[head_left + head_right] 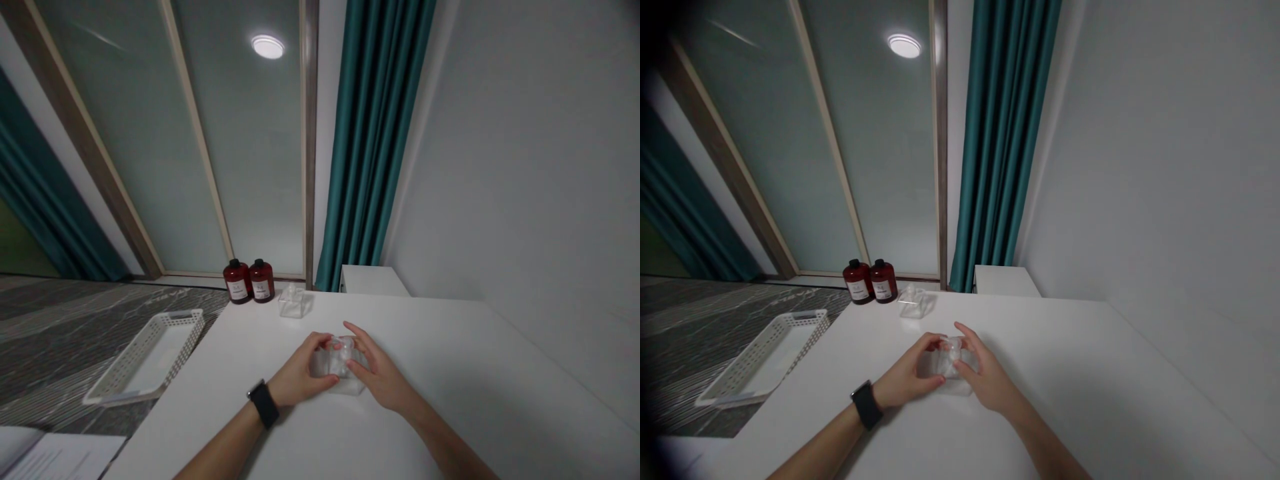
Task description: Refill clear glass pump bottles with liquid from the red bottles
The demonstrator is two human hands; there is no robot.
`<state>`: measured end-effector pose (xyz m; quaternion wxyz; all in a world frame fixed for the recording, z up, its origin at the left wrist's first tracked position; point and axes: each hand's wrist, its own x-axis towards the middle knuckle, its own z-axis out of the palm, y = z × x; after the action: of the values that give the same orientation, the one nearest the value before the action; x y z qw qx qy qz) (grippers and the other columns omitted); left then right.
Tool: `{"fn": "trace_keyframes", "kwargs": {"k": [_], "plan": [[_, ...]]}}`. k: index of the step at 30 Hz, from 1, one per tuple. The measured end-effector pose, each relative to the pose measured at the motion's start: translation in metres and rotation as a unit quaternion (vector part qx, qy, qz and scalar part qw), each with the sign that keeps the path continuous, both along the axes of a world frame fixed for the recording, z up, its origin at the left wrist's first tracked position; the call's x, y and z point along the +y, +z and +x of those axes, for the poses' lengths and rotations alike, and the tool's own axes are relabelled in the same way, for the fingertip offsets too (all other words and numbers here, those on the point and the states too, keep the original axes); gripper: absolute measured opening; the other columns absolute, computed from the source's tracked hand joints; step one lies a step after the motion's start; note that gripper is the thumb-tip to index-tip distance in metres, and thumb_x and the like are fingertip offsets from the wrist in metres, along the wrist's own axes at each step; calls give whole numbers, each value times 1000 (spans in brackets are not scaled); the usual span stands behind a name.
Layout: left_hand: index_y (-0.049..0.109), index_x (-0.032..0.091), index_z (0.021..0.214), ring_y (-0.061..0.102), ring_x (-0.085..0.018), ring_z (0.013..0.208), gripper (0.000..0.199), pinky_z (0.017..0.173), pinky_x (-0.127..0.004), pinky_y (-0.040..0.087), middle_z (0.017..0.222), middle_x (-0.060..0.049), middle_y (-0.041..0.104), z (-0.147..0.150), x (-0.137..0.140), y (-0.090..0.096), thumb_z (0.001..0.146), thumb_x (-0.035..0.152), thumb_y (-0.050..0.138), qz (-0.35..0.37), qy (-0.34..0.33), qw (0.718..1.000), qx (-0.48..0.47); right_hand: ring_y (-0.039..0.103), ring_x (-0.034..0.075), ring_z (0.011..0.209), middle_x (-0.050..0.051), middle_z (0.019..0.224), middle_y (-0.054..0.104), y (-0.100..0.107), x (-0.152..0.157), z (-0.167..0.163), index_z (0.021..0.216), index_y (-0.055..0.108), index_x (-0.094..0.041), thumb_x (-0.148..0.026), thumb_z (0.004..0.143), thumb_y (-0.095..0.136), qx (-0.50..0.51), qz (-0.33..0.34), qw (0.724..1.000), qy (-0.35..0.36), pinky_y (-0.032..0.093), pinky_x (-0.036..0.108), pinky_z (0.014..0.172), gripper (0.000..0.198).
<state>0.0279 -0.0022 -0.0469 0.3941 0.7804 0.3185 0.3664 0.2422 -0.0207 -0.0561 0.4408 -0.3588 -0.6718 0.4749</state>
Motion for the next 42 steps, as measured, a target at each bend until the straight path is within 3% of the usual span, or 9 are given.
{"fn": "trace_keyframes", "kwargs": {"k": [5,13,20,28,42], "plan": [[51,19,123,55,-27,112,52,101,-44,43,120,-10,59,0,-1,2,74,20,70,7,-13,1000,9,55,23,123,10,131,59,6,0,5,149,31,-29,-37,93,59,-8,-23,999,23,36,44,109,63],[54,18,116,56,-27,108,47,100,-43,43,113,-9,61,3,-5,6,72,15,71,-25,9,1000,10,58,21,116,7,121,62,2,-1,-3,152,18,-30,-30,91,59,18,-8,1000,2,36,43,107,73],[52,18,118,55,-27,110,49,101,-44,42,115,-10,59,0,-5,7,74,18,72,-33,5,999,19,59,20,114,6,118,63,4,-3,-6,146,26,-30,-30,92,58,9,1,1000,-5,35,42,106,63],[52,19,119,54,-26,113,48,102,-44,40,117,-9,58,-4,-1,11,75,18,71,-42,-25,999,16,52,22,126,8,131,57,6,-3,-4,148,26,-30,-37,93,57,18,-22,999,33,32,43,110,63],[52,19,118,54,-27,111,50,101,-43,41,117,-10,59,2,-10,6,73,17,73,-22,40,998,38,56,23,120,9,124,61,4,-3,-8,147,32,-27,-34,90,58,-1,-12,1000,-15,40,42,104,63]]}}
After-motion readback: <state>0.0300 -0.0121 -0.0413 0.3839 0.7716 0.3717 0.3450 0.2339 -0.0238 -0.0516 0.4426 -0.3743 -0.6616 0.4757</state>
